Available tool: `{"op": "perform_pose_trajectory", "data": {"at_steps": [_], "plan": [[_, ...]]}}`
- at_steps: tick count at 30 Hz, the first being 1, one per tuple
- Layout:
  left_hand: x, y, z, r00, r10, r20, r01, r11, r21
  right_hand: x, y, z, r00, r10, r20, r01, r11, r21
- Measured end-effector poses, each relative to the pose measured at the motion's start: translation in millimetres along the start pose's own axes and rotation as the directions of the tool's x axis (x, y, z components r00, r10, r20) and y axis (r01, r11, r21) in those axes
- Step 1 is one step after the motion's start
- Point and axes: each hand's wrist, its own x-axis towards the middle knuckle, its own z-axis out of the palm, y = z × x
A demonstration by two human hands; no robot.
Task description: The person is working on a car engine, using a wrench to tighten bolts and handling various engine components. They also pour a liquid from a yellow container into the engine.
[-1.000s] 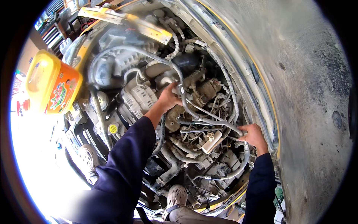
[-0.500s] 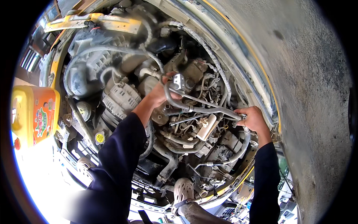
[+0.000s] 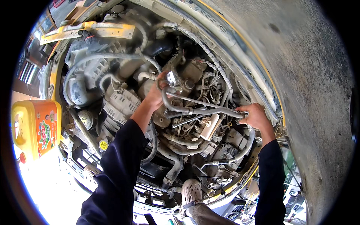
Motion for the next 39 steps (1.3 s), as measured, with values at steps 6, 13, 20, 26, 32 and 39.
{"op": "perform_pose_trajectory", "data": {"at_steps": [6, 13, 20, 26, 32, 39], "plan": [[-8.5, 15.6, 7.0, 0.957, 0.02, -0.288, 0.057, 0.965, 0.256, 7.0, -6.5, -6.7, 1.0, -0.003, 0.001, 0.003, 0.999, -0.037], [-33.4, 64.0, 1.5, 0.906, 0.054, -0.42, 0.072, 0.958, 0.278, 21.5, -37.6, -32.1, 0.994, -0.03, 0.104, 0.045, 0.988, -0.148], [-75.6, 110.8, -14.4, 0.895, 0.169, -0.412, -0.056, 0.961, 0.272, -13.2, -115.6, -5.5, 0.901, -0.264, -0.344, 0.357, 0.903, 0.241], [-99.7, 127.7, -3.0, 0.896, 0.243, -0.371, -0.121, 0.939, 0.322, 44.8, -157.7, 127.2, 0.995, -0.021, 0.099, -0.077, 0.474, 0.877], [-143.0, 149.1, -5.6, 0.85, 0.31, -0.426, -0.162, 0.923, 0.348, 76.4, -188.6, 160.7, 0.997, -0.065, 0.045, -0.055, -0.158, 0.986], [-161.4, 158.5, -2.8, 0.844, 0.366, -0.392, -0.234, 0.909, 0.345, 93.2, -187.4, 199.6, 0.924, 0.259, -0.282, 0.244, 0.169, 0.955]]}}
